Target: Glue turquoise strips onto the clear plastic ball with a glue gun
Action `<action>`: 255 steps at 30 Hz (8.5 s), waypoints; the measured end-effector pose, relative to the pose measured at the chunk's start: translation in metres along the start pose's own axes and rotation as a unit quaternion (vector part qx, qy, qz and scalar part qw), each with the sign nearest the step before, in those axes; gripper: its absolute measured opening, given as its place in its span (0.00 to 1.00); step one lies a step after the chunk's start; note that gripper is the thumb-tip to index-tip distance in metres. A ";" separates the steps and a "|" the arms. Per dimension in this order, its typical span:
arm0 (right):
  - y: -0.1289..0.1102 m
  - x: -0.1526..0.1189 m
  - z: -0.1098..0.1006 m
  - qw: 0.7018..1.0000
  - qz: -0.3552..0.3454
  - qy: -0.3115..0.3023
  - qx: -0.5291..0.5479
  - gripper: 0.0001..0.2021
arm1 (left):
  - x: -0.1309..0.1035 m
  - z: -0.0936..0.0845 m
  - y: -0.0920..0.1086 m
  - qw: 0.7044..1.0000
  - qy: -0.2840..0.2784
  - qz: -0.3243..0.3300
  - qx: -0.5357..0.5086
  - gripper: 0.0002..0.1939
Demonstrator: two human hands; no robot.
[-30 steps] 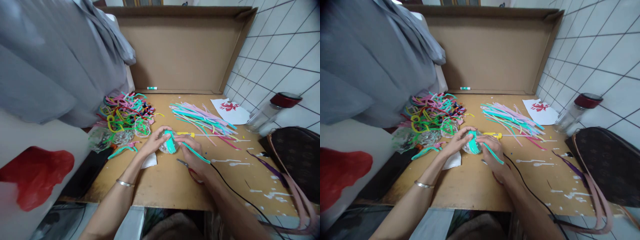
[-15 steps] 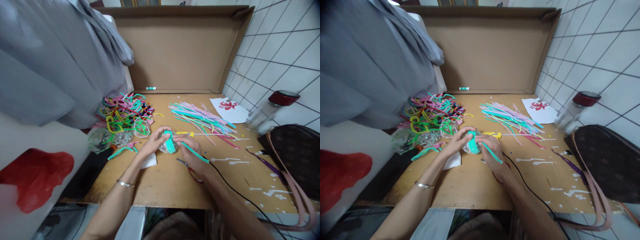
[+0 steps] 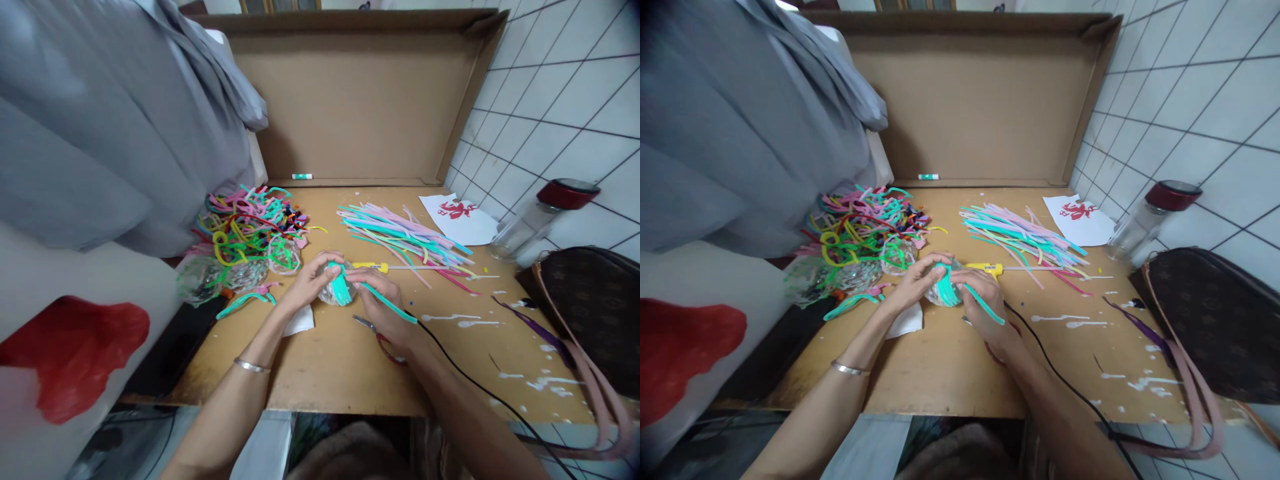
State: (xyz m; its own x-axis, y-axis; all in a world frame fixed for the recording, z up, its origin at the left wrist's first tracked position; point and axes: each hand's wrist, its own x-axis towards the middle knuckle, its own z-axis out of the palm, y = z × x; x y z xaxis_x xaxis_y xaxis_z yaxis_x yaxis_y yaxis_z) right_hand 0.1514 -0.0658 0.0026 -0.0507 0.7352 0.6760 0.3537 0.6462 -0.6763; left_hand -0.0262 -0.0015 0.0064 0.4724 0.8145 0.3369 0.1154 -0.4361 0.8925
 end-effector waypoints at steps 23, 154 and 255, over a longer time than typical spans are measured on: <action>0.001 -0.001 0.001 1.000 0.005 -0.010 0.005 0.11 | -0.001 0.000 -0.003 1.000 -0.009 -0.016 0.000 0.22; -0.003 0.004 -0.005 0.982 -0.035 0.058 -0.174 0.12 | 0.000 0.000 0.003 0.998 -0.003 -0.017 0.059 0.29; 0.007 0.000 -0.029 0.876 0.067 0.085 -0.470 0.10 | 0.001 -0.009 0.011 0.989 -0.024 -0.115 -0.093 0.29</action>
State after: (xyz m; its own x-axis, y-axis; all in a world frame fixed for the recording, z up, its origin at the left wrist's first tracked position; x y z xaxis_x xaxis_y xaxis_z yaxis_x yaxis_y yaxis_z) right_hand 0.1809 -0.0671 0.0064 0.1620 0.6996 0.6960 0.9626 0.0431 -0.2673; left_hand -0.0323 -0.0019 0.0189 0.4932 0.8633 0.1074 0.0634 -0.1588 0.9853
